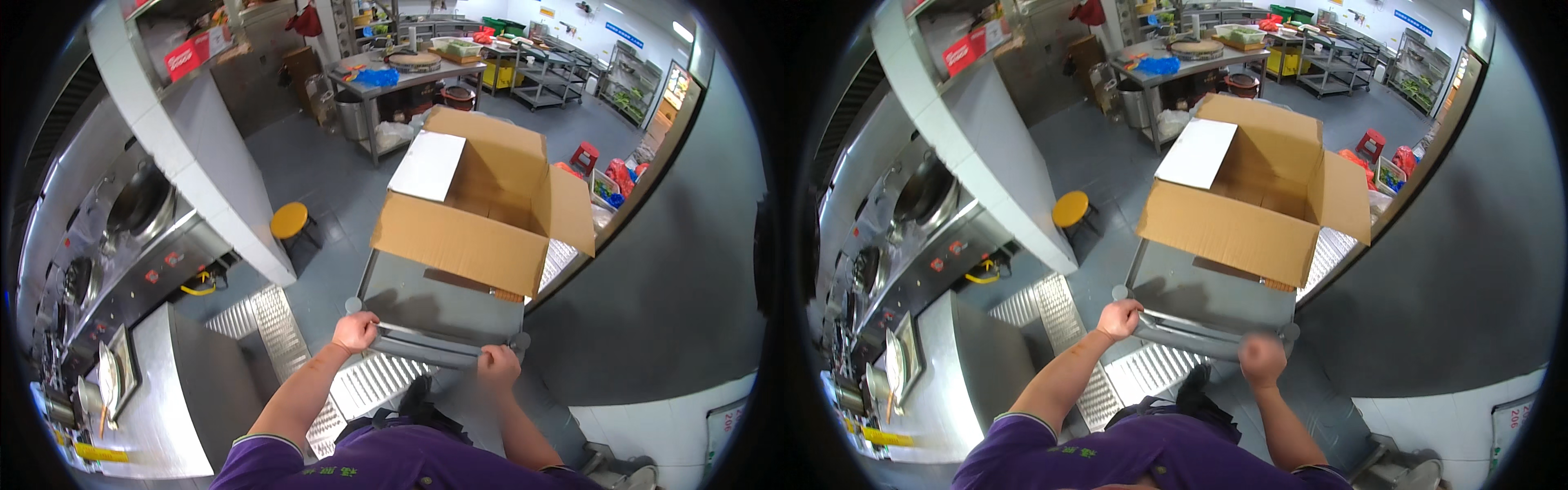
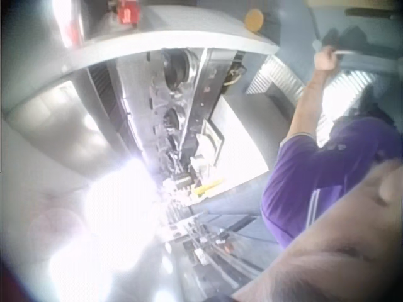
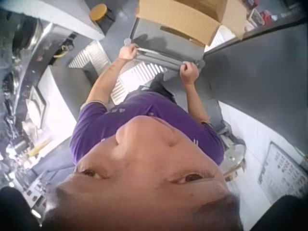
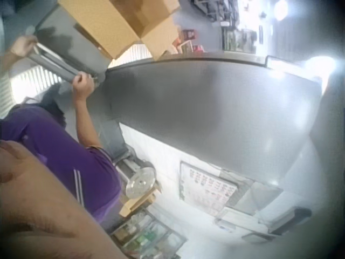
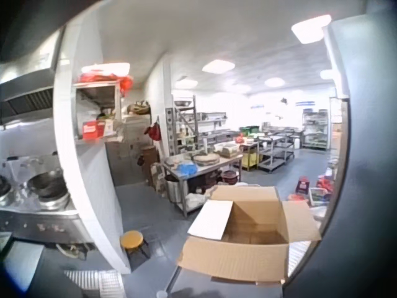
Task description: The person moves a metal cart, retrieves small white packets and wooden sticks, and assembles them into bundles on a stainless steel counter. They then wash dark seaweed in a sink and retrieve metal food containers from a refrigerator.
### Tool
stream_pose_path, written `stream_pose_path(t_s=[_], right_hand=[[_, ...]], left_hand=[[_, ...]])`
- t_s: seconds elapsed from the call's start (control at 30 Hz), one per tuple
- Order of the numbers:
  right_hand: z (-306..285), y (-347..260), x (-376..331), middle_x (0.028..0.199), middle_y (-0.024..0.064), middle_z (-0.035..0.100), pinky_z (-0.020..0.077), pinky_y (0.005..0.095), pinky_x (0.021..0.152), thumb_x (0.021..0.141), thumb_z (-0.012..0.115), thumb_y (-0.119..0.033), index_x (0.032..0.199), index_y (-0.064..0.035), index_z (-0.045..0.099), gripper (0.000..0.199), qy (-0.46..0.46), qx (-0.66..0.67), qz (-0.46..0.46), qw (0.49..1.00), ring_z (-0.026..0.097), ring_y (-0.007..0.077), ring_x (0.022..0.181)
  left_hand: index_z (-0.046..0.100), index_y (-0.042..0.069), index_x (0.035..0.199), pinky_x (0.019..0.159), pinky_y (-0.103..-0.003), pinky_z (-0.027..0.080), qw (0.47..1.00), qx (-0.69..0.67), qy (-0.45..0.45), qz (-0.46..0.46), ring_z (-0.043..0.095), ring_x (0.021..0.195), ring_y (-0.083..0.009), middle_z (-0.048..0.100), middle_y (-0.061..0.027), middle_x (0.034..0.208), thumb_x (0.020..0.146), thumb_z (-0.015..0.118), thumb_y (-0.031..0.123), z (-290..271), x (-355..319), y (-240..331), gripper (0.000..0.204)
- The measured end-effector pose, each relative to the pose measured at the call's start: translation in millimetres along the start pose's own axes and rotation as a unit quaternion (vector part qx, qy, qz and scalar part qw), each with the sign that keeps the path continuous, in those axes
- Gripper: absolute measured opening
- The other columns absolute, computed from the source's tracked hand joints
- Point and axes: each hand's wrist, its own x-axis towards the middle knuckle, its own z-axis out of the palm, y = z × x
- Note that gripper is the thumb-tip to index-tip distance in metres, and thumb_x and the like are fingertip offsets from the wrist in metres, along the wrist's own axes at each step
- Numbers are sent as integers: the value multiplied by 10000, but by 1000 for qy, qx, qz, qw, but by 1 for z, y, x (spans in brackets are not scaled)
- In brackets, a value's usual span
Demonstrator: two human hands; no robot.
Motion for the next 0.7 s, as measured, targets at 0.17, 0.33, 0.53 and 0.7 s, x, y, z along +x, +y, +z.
stream_pose_path(t_s=[0.17,0.33,0.53,0.7], right_hand=[[45,-1,72,721,74,606,486,425,626,769,628,-121,780,-107,685,60,-28,10,32,999,594,306,687],[98,-6,144,763,77,620,498,420,665,793,629,-134,808,-108,693,71,-55,5,70,996,611,300,745],[170,-14,242,780,87,628,506,424,702,811,608,-149,830,-116,704,103,-43,-35,132,990,623,309,772],[217,-19,341,876,104,666,521,410,752,817,609,-135,879,-113,717,126,-104,-29,236,966,636,300,824]], left_hand=[[699,102,891,713,-445,544,999,-27,8,22,663,798,-352,698,-127,859,811,537,172,-14,103,-35,194],[697,99,873,672,-437,538,997,-50,41,50,662,762,-344,686,-118,817,796,550,155,-22,213,-85,175],[691,79,850,666,-418,535,981,-119,87,129,656,733,-340,684,-125,810,807,544,123,-25,369,-139,160],[692,70,855,683,-410,534,978,-136,53,149,658,751,-337,686,-126,812,785,541,94,-24,471,-177,168]])
